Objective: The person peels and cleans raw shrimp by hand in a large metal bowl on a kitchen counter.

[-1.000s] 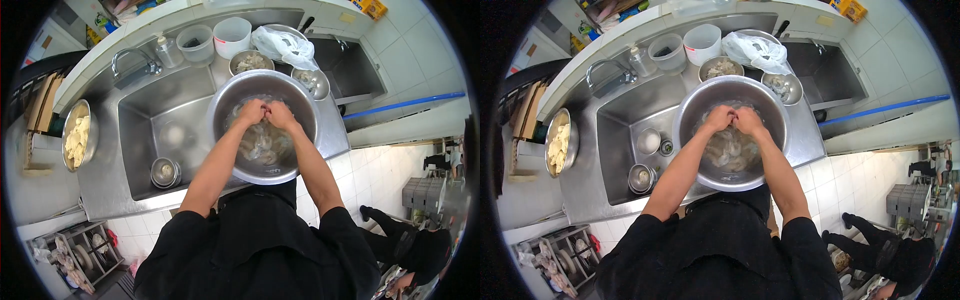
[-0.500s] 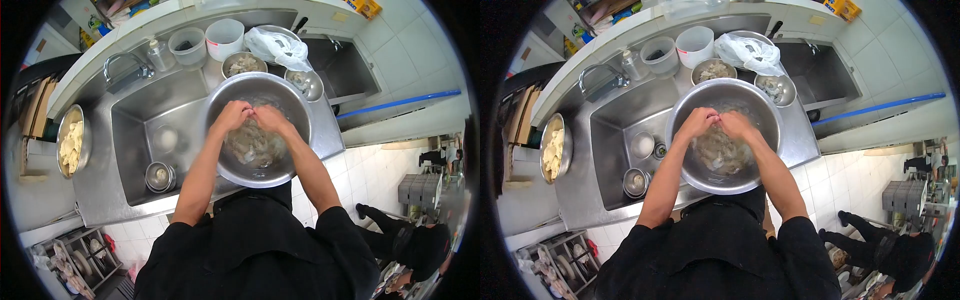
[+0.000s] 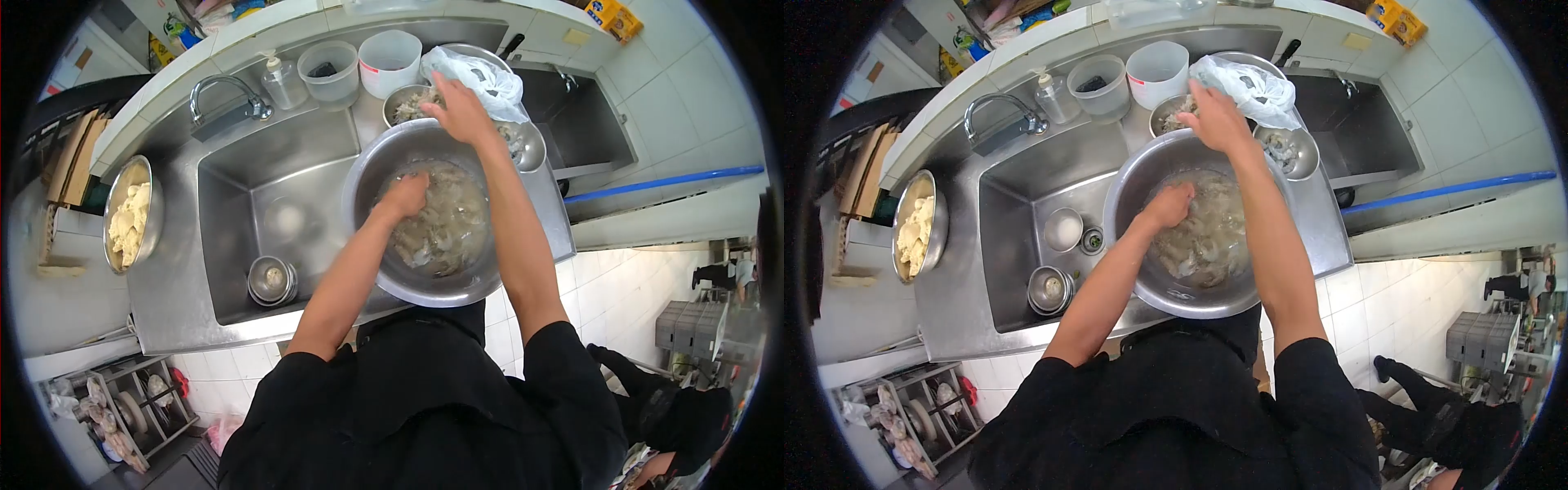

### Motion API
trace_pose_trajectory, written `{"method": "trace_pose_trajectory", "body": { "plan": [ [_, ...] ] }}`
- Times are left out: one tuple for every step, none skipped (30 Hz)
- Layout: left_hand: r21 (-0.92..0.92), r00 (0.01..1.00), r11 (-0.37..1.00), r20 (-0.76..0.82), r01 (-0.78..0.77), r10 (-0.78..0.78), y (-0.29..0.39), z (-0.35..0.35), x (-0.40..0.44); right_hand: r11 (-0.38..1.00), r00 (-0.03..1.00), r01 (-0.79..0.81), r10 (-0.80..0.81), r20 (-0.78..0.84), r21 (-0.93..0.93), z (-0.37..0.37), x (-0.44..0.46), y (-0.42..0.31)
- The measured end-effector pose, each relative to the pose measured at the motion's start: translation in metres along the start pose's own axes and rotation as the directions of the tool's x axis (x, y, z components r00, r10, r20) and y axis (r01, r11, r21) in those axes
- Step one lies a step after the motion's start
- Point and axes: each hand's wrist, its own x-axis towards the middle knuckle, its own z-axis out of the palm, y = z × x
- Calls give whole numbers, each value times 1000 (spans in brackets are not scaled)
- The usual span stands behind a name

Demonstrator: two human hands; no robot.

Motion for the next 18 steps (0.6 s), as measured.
{"method": "trace_pose_trajectory", "body": {
  "plan": [
    [2, 1000, 1000, -2, 1, -1, -1, 3, -3, 994, 994, 63, -71, -84, -95, 3, -3, 10],
    [11, 1000, 1000, 22, 12, -12, -3, 5, -5, 974, 976, 107, -141, -168, -198, 6, -6, 19],
    [17, 999, 999, 39, 28, -28, -3, 4, -5, 994, 999, -7, 1, -47, -113, 1, -14, 24],
    [14, 999, 999, 25, 39, -40, -2, 2, -5, 990, 986, -134, 137, 91, -43, 0, -23, 28],
    [-32, 999, 999, 33, 15, -14, 1, -2, -7, 973, 949, -172, 207, 239, -156, 9, -36, 38],
    [-80, 999, 997, 44, -11, 14, 3, -5, -9, 942, 883, -193, 289, 371, -275, 22, -53, 47],
    [-84, 999, 996, 47, -4, 8, 5, -8, -12, 866, 804, -255, 437, 403, -431, 37, -76, 46],
    [-106, 1000, 994, -2, 7, -8, 8, -12, -11, 759, 707, -293, 582, 402, -582, 47, -99, 45],
    [-128, 999, 992, -51, 13, -20, 14, -17, -10, 755, 703, -298, 588, 401, -584, 55, -117, 51],
    [-127, 999, 992, -49, 7, -14, 21, -27, -8, 870, 691, -425, 491, 531, -251, 60, -128, 55],
    [-219, 996, 976, -84, 15, -34, 28, -37, -7, 845, 702, -522, 352, 619, 112, 63, -135, 62],
    [-309, 992, 951, -111, 23, -61, 33, -41, -9, 842, 701, -527, 356, 618, 113, 60, -134, 57],
    [-306, 993, 952, -104, 22, -57, 34, -41, -10, 739, 741, -607, 394, 543, 293, 54, -128, 43],
    [-315, 980, 948, -199, -50, -15, 36, -41, -9, 608, 766, -639, 447, 463, 471, 48, -121, 31],
    [-317, 956, 940, -292, -125, 29, 38, -41, -8, 633, 780, -614, 396, 485, 471, 44, -116, 26],
    [-312, 958, 941, -283, -134, 43, 39, -42, -9, 628, 781, -615, 407, 473, 476, 44, -115, 22],
    [-302, 953, 940, -296, -159, 66, 39, -44, -10, 718, 826, -549, 388, 409, 428, 44, -113, 17],
    [-293, 946, 938, -313, -183, 86, 39, -44, -10, 799, 866, -477, 357, 350, 365, 46, -112, 16]
  ]
}}
